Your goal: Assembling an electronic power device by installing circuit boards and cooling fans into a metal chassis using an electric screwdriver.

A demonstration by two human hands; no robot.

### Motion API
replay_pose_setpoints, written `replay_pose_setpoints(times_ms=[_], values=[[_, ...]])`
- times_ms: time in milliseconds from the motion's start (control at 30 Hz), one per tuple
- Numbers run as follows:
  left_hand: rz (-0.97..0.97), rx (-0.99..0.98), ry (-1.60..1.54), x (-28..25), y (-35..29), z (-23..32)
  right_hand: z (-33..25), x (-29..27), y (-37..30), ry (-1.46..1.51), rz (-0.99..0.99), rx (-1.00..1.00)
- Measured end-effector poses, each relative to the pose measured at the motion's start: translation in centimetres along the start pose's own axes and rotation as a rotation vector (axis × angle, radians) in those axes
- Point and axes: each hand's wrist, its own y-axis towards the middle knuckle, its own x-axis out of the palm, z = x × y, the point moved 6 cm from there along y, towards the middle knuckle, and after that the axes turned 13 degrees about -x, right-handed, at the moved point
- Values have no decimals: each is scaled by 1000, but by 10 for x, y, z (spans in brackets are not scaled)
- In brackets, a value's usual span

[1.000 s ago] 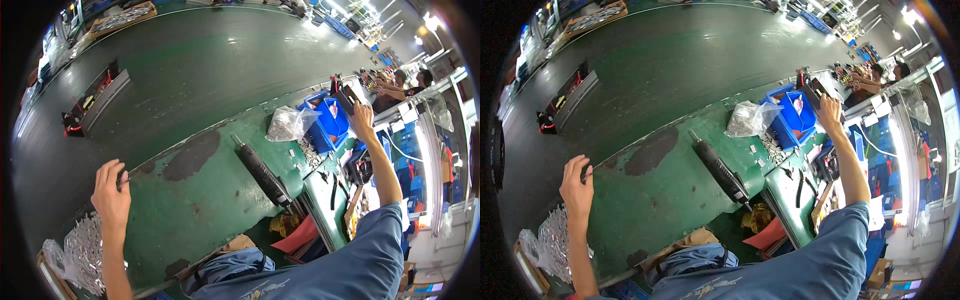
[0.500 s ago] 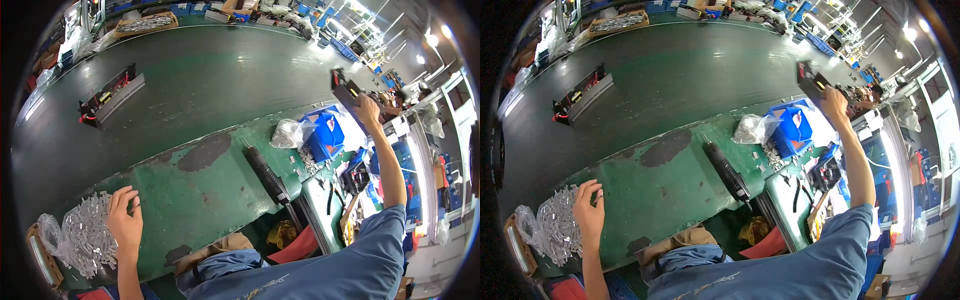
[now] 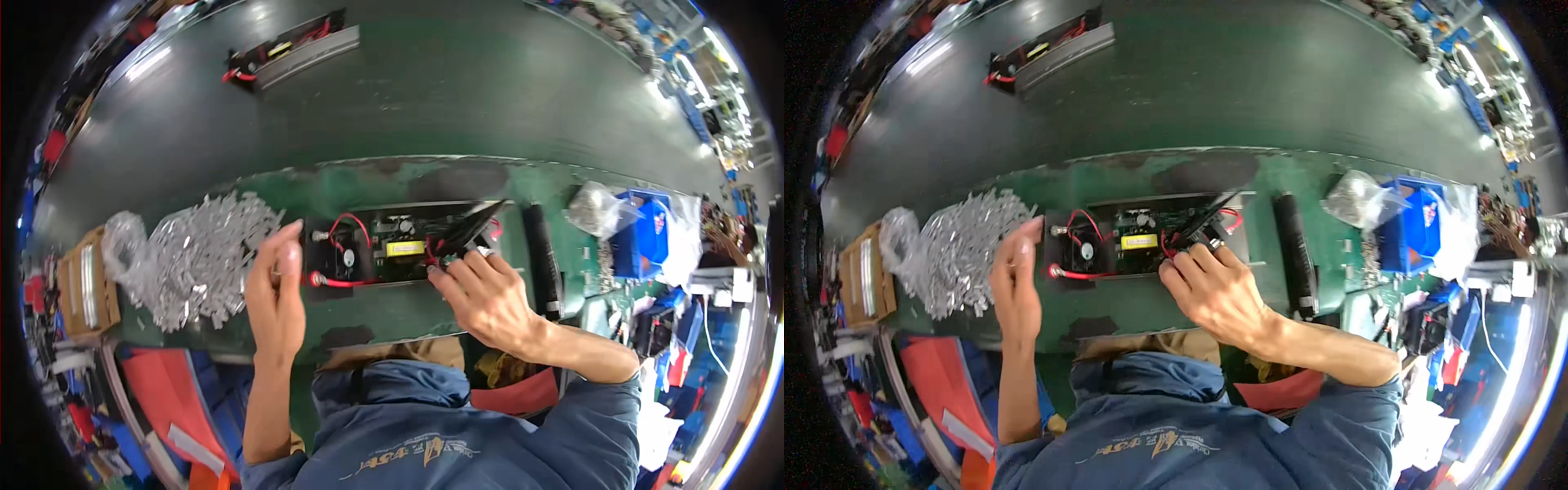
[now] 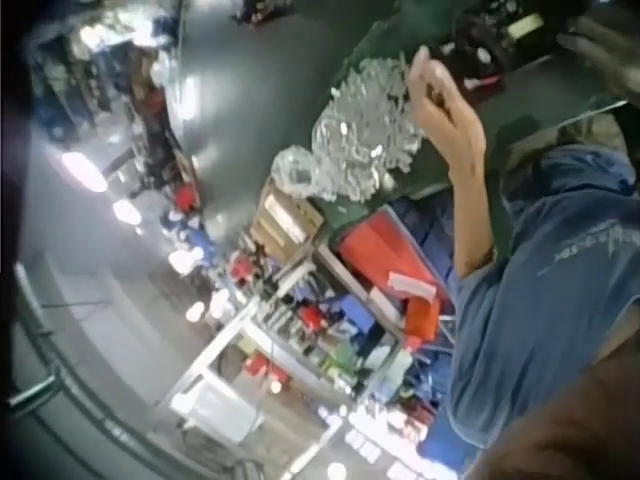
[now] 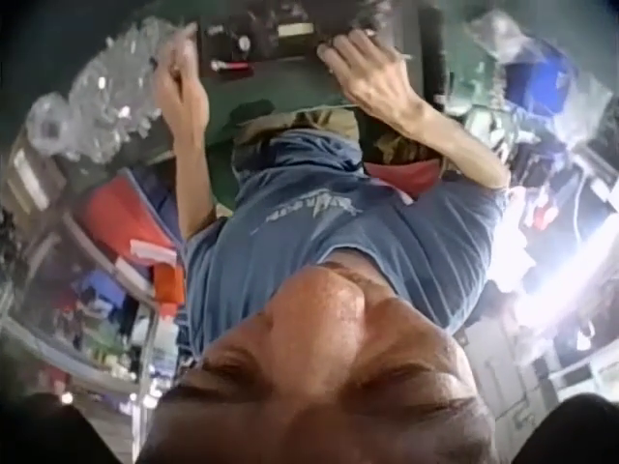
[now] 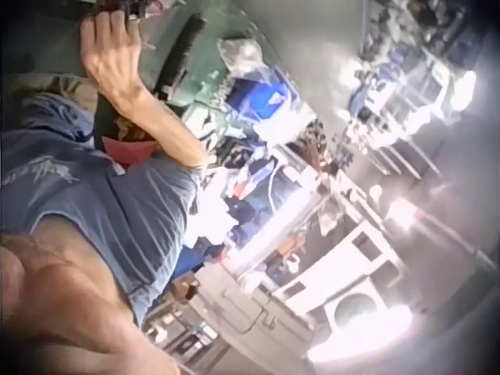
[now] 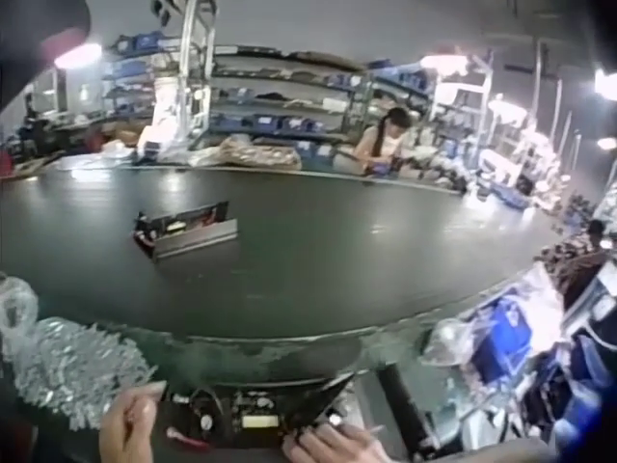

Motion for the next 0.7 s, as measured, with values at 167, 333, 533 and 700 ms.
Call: replay_pose_setpoints(times_ms=[167,333,533,700], values=[[82,-81,185,-21,-7,-21,-5,16,-10,96,42,-31],[38,241,322,9,44,42,-20,14,-41,247,165,91],[-514,631,1050,120,66,61,-48,35,-74,412,202,324],[-387,743,1037,122,61,60,-44,27,-98,380,290,562]])
